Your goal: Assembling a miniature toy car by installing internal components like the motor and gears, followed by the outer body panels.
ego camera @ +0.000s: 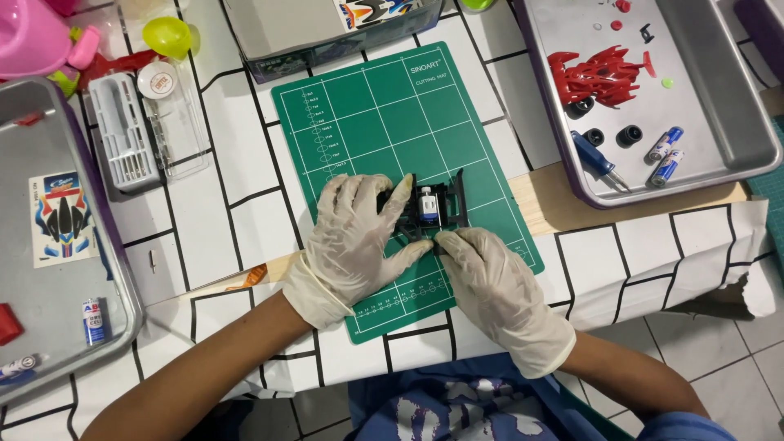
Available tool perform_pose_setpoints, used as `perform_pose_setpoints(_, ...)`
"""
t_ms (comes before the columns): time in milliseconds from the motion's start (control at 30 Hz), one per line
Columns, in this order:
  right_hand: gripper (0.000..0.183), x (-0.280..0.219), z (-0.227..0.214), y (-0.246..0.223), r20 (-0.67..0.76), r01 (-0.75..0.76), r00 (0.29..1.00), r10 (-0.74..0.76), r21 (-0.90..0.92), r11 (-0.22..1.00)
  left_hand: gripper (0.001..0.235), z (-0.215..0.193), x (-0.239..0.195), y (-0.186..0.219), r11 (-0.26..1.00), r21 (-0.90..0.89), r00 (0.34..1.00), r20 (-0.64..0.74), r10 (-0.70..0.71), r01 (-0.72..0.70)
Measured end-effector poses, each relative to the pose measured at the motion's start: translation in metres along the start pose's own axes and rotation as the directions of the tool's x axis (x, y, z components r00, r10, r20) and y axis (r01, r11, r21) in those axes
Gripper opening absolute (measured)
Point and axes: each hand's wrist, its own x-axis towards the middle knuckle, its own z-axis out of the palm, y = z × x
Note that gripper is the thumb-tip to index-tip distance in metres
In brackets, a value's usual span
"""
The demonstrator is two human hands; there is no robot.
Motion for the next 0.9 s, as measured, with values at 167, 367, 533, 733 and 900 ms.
perform_pose_setpoints(167,0.034,0.000,0.002,0.001,0.010,0.001,1.000,-0.001,0.028,1.000,0.082,-0.002,0.001,-0.001,0.999,0.001,0.999,-0.024,0.035,-0.035)
perform_pose_setpoints(367,0.041,0.017,-0.016,-0.009,-0.027,0.038,0.999,-0.037,0.014,0.999,0.075,-0.008,0.002,0.001,0.994,0.069,0.996,-0.019,0.089,-0.087)
perform_pose_setpoints(533,0.049,0.032,-0.030,-0.017,-0.052,0.071,0.996,-0.068,0.051,0.996,0.074,-0.007,0.001,0.002,0.981,0.100,0.982,-0.070,0.175,-0.167)
perform_pose_setpoints(733,0.044,0.043,-0.069,0.020,-0.150,-0.005,0.988,0.038,0.217,0.976,0.053,0.013,-0.004,-0.001,0.932,0.071,0.907,-0.213,0.363,-0.356)
perform_pose_setpoints(900,0.047,0.109,-0.143,0.128,0.229,-0.363,0.879,0.417,-0.243,0.899,0.050,0.016,-0.001,-0.006,0.890,0.142,0.868,-0.199,0.454,-0.433)
